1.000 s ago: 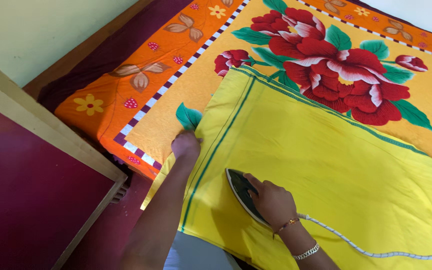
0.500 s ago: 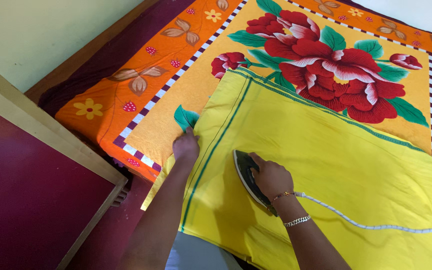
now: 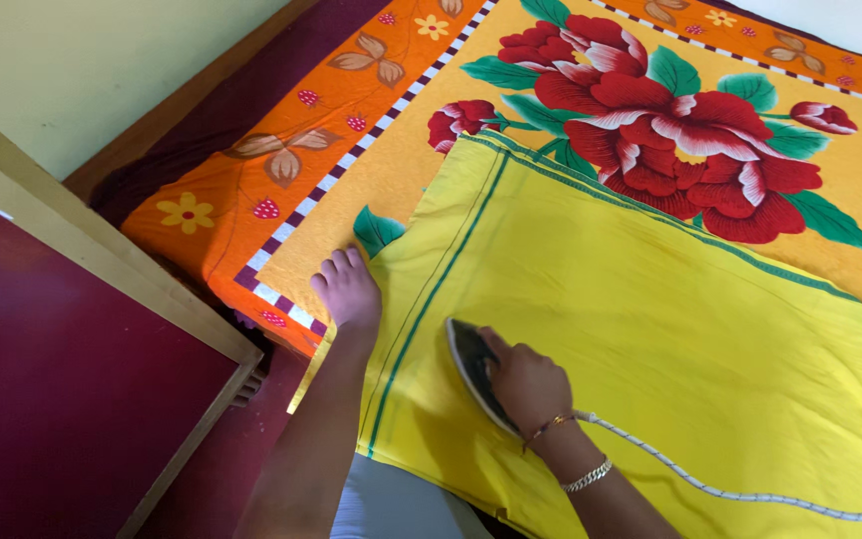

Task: The person irons a piece of yellow fabric laid flat on a bed using an iron.

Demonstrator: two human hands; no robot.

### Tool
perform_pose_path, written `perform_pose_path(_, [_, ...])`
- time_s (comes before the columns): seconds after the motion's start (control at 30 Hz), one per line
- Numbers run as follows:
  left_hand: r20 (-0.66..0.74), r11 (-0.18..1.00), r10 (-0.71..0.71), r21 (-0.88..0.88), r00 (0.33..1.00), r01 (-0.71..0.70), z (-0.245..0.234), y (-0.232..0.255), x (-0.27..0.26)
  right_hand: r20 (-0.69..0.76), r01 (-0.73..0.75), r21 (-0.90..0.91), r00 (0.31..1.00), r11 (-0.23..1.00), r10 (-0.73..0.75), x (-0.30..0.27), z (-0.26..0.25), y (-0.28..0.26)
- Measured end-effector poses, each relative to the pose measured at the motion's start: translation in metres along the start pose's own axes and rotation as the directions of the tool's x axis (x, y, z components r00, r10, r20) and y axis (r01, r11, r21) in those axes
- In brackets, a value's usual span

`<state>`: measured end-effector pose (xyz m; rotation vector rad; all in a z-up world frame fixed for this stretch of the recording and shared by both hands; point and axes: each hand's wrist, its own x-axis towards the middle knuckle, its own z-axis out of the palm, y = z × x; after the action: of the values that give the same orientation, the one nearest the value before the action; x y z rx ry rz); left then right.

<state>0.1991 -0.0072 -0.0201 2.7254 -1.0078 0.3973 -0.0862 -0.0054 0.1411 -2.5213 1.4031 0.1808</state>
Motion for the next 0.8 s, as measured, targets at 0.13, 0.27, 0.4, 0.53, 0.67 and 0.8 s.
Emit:
perform_pose_path(0.13, [0.073, 0.967, 0.22, -0.151, 0.973, -0.207, -0.023, -0.006, -0.029, -0.028, -0.137, 0.053, 0.99, 0.989, 0.138, 0.024, -0.008, 0.006])
perform_pose_path(0.27, [0.128, 0.892, 0.306, -0.385, 0.943, -0.237, -0.062, -0.009, -0.078, -0.017, -0.085, -0.023, 0.996, 0.996, 0.085, 0.042, -0.008, 0.006])
perform_pose_path(0.4, [0.354, 0.948, 0.252, -0.277, 0.901, -0.157, -0.102, -0.015, -0.099, 0.012, 0.069, -0.084, 0.998, 0.994, -0.068, 0.047, -0.008, 0.003])
perform_pose_path(0.53, [0.376, 0.951, 0.247, -0.269, 0.893, -0.15, -0.111, -0.021, -0.104, 0.041, 0.212, -0.11, 0.977, 0.971, -0.209, 0.046, -0.007, -0.002])
perform_pose_path(0.67, [0.361, 0.947, 0.243, -0.29, 0.9, -0.139, -0.111, -0.027, -0.103, -0.002, 0.404, -0.088, 0.914, 0.911, -0.406, 0.041, -0.002, -0.003])
perform_pose_path(0.8, [0.417, 0.976, 0.146, -0.211, 0.897, -0.061, -0.119, -0.038, -0.112, 0.006, 0.459, -0.075, 0.888, 0.885, -0.46, 0.039, -0.001, -0.01])
